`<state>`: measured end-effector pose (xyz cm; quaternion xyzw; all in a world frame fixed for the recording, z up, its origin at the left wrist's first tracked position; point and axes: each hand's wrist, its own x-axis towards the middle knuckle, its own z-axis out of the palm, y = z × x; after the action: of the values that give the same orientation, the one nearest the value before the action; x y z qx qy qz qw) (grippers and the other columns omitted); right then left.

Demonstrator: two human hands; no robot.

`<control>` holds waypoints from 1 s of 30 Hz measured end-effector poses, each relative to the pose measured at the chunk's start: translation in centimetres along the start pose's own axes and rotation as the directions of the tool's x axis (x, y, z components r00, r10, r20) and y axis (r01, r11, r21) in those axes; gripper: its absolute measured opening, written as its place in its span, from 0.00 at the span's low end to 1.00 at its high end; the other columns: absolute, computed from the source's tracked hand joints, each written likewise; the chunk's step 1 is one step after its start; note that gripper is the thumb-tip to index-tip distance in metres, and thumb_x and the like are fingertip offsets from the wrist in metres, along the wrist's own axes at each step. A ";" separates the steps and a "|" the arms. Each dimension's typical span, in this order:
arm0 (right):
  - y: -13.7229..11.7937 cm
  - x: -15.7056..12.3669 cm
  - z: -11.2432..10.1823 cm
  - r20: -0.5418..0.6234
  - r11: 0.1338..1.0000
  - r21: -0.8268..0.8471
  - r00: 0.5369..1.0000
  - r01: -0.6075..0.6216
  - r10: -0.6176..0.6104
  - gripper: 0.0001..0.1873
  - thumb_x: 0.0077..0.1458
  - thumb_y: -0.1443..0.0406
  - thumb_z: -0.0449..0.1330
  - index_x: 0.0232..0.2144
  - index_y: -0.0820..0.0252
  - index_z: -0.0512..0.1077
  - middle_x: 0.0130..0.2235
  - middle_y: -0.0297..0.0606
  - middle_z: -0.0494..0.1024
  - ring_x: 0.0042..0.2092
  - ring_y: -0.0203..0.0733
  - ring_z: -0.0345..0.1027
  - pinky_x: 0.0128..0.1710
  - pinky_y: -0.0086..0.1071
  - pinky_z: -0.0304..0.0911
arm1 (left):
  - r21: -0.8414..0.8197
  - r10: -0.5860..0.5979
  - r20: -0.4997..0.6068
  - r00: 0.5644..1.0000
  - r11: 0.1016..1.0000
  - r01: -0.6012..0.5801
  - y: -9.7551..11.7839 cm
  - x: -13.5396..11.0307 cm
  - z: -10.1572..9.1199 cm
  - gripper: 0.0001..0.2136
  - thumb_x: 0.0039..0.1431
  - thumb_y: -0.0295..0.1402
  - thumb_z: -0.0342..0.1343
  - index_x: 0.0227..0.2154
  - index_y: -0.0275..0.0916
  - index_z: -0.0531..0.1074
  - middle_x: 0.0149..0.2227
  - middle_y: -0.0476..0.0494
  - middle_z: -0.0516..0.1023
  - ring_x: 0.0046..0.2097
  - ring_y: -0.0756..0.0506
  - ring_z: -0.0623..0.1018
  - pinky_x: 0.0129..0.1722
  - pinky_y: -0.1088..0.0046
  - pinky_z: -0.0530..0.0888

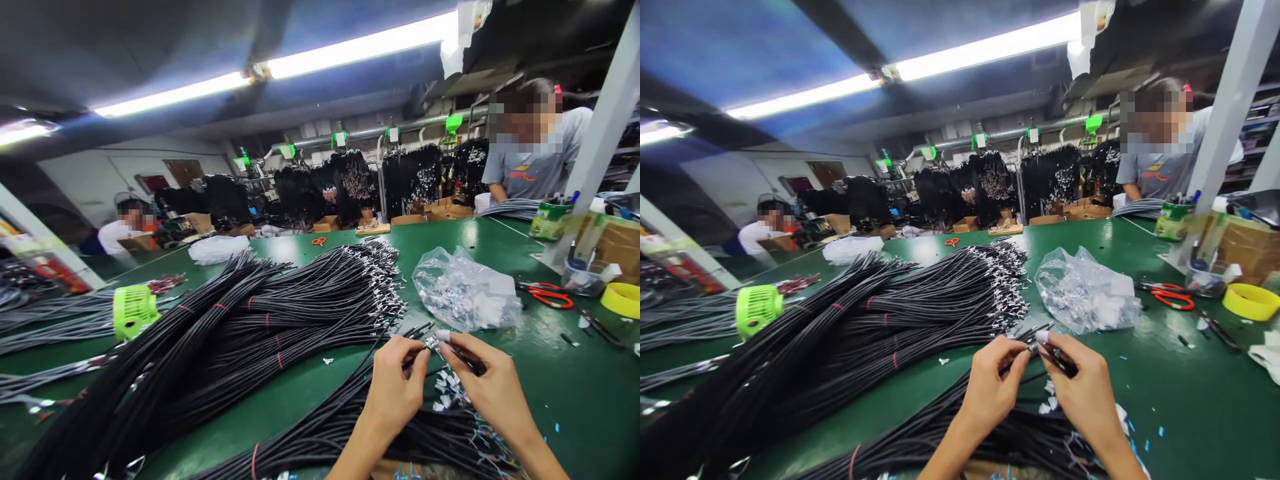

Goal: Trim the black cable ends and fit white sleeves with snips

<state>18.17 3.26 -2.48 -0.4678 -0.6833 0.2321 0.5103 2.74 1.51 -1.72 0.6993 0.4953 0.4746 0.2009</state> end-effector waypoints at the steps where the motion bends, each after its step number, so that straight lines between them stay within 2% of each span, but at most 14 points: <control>1: 0.0 0.0 0.0 -0.002 1.000 -0.004 1.000 -0.006 0.006 0.13 0.52 0.59 0.58 0.37 0.60 0.75 0.37 0.41 0.80 0.37 0.44 0.75 0.36 0.32 0.71 | 0.004 -0.003 -0.008 1.000 1.000 0.003 0.0 0.0 0.0 0.08 0.59 0.31 0.51 0.31 0.36 0.74 0.28 0.45 0.73 0.29 0.49 0.71 0.28 0.75 0.64; 5: 0.0 -0.1 -0.1 0.008 1.000 -0.014 1.000 0.005 -0.004 0.14 0.51 0.60 0.59 0.38 0.61 0.76 0.39 0.42 0.81 0.37 0.45 0.76 0.36 0.31 0.72 | 0.011 -0.024 -0.032 0.999 1.000 0.024 -0.1 0.0 0.0 0.09 0.59 0.30 0.50 0.28 0.36 0.73 0.26 0.46 0.72 0.28 0.49 0.70 0.27 0.75 0.63; 10: -0.2 -0.6 0.3 0.003 0.999 -0.016 0.999 0.046 -0.046 0.13 0.50 0.61 0.60 0.36 0.62 0.77 0.34 0.41 0.82 0.32 0.44 0.76 0.33 0.31 0.72 | 0.031 -0.042 -0.083 0.996 0.999 0.045 -0.4 -0.1 0.2 0.11 0.61 0.29 0.47 0.26 0.36 0.73 0.26 0.45 0.73 0.29 0.48 0.70 0.29 0.74 0.63; 14: -0.5 -0.7 1.0 0.023 0.997 -0.078 1.000 -0.009 0.011 0.24 0.51 0.55 0.59 0.46 0.66 0.72 0.29 0.39 0.79 0.28 0.43 0.73 0.29 0.32 0.71 | -0.018 -0.063 -0.162 0.985 0.998 0.061 -0.3 0.0 0.0 0.09 0.59 0.31 0.50 0.27 0.36 0.72 0.27 0.45 0.73 0.29 0.48 0.71 0.29 0.74 0.65; 16: -0.5 -0.6 1.2 0.003 0.988 -0.148 0.999 -0.037 0.038 0.28 0.52 0.52 0.56 0.49 0.66 0.70 0.33 0.42 0.79 0.33 0.45 0.74 0.33 0.35 0.71 | -0.063 -0.064 -0.193 0.979 0.997 0.053 -0.2 0.0 -0.3 0.07 0.58 0.31 0.52 0.27 0.36 0.71 0.27 0.46 0.72 0.29 0.49 0.71 0.29 0.75 0.66; 18: -0.5 -0.5 1.3 -0.005 0.981 -0.191 1.000 -0.020 0.019 0.26 0.54 0.51 0.54 0.47 0.63 0.72 0.41 0.45 0.79 0.41 0.49 0.74 0.41 0.39 0.70 | -0.090 -0.056 -0.214 0.975 0.995 0.037 0.0 0.0 -0.5 0.07 0.57 0.31 0.53 0.26 0.36 0.69 0.26 0.47 0.71 0.29 0.49 0.70 0.28 0.76 0.65; 20: -0.4 -0.5 1.3 0.017 0.981 -0.191 1.000 0.018 -0.015 0.22 0.55 0.52 0.53 0.43 0.60 0.74 0.43 0.45 0.78 0.44 0.49 0.73 0.44 0.40 0.69 | -0.090 -0.043 -0.225 0.973 0.996 0.023 0.2 0.0 -0.6 0.07 0.57 0.31 0.53 0.24 0.36 0.68 0.26 0.48 0.69 0.28 0.50 0.69 0.27 0.76 0.64; 30: -0.6 -0.6 1.0 0.049 0.984 -0.156 0.996 0.084 -0.078 0.16 0.56 0.55 0.55 0.37 0.57 0.78 0.41 0.42 0.80 0.43 0.47 0.74 0.42 0.36 0.71 | -0.078 -0.015 -0.228 0.974 0.997 -0.003 0.4 -0.1 -0.6 0.07 0.56 0.29 0.53 0.23 0.36 0.68 0.25 0.48 0.68 0.28 0.50 0.68 0.26 0.76 0.64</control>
<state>17.00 2.67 -2.68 -0.4735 -0.7289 0.1662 0.4657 2.41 1.11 -1.19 0.6304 0.4986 0.5698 0.1712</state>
